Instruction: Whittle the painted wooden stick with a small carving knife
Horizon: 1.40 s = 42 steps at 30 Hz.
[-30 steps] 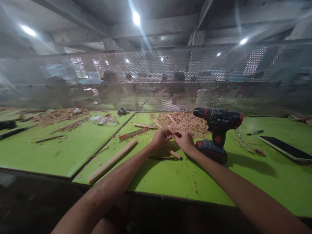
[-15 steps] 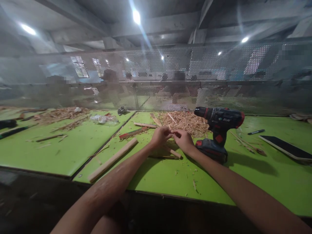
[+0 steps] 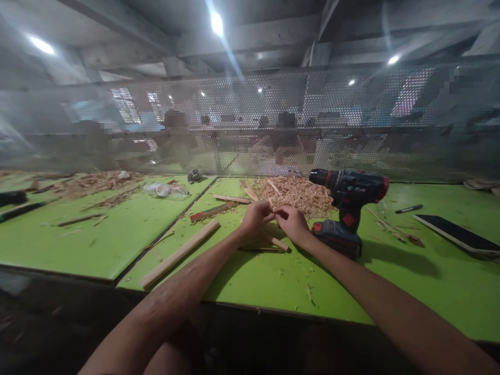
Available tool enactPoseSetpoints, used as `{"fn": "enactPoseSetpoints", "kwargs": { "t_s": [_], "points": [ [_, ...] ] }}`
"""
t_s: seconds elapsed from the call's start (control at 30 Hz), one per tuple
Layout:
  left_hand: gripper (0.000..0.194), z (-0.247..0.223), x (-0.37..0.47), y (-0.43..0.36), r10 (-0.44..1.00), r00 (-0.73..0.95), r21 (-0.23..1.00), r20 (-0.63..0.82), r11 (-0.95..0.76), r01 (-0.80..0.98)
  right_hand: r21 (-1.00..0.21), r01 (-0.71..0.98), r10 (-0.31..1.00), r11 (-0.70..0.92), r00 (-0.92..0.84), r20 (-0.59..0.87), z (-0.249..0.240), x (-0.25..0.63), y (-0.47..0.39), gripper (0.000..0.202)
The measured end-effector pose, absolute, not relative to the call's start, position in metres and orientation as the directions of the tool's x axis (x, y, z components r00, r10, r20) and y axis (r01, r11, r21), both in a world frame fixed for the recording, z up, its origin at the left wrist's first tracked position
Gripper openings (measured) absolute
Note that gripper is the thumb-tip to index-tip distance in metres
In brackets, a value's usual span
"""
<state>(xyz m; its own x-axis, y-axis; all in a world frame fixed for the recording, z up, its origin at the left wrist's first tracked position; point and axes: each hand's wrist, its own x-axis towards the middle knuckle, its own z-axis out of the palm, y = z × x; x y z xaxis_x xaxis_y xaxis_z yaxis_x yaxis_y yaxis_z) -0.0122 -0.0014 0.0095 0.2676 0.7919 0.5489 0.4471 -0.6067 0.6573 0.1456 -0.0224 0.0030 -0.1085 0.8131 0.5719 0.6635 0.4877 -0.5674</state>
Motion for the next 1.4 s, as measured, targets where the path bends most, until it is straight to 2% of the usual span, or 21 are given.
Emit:
{"fn": "enactPoseSetpoints", "kwargs": {
  "t_s": [0.13, 0.33, 0.63, 0.93, 1.23, 1.4],
  "points": [
    [0.015, 0.0091, -0.0113, -0.0014, 0.799, 0.249, 0.668, 0.547, -0.596, 0.445, -0.578, 0.658, 0.818, 0.483, -0.103, 0.566, 0.0041, 0.1451, -0.0228, 0.015],
    [0.006, 0.0092, -0.0097, -0.0033, 0.792, 0.276, 0.669, 0.544, -0.608, 0.426, -0.589, 0.674, 0.827, 0.446, -0.059, 0.559, 0.0067, 0.1471, -0.0212, 0.013],
    [0.016, 0.0067, -0.0117, 0.0037, 0.771, 0.276, 0.632, 0.574, -0.632, 0.448, -0.584, 0.643, 0.817, 0.495, -0.116, 0.565, 0.0032, 0.1482, -0.0220, 0.015],
    [0.003, 0.0034, -0.0080, 0.0045, 0.767, 0.301, 0.636, 0.566, -0.639, 0.433, -0.560, 0.666, 0.804, 0.493, -0.103, 0.586, 0.0033, 0.1524, -0.0179, 0.014],
    [0.005, 0.0058, -0.0117, 0.0034, 0.778, 0.331, 0.643, 0.534, -0.628, 0.438, -0.565, 0.664, 0.817, 0.490, -0.125, 0.562, 0.0018, 0.1523, -0.0182, 0.014],
    [0.011, 0.0068, -0.0115, 0.0027, 0.765, 0.315, 0.623, 0.562, -0.642, 0.447, -0.582, 0.665, 0.831, 0.468, -0.105, 0.547, 0.0041, 0.1496, -0.0213, 0.015]
  ]
}}
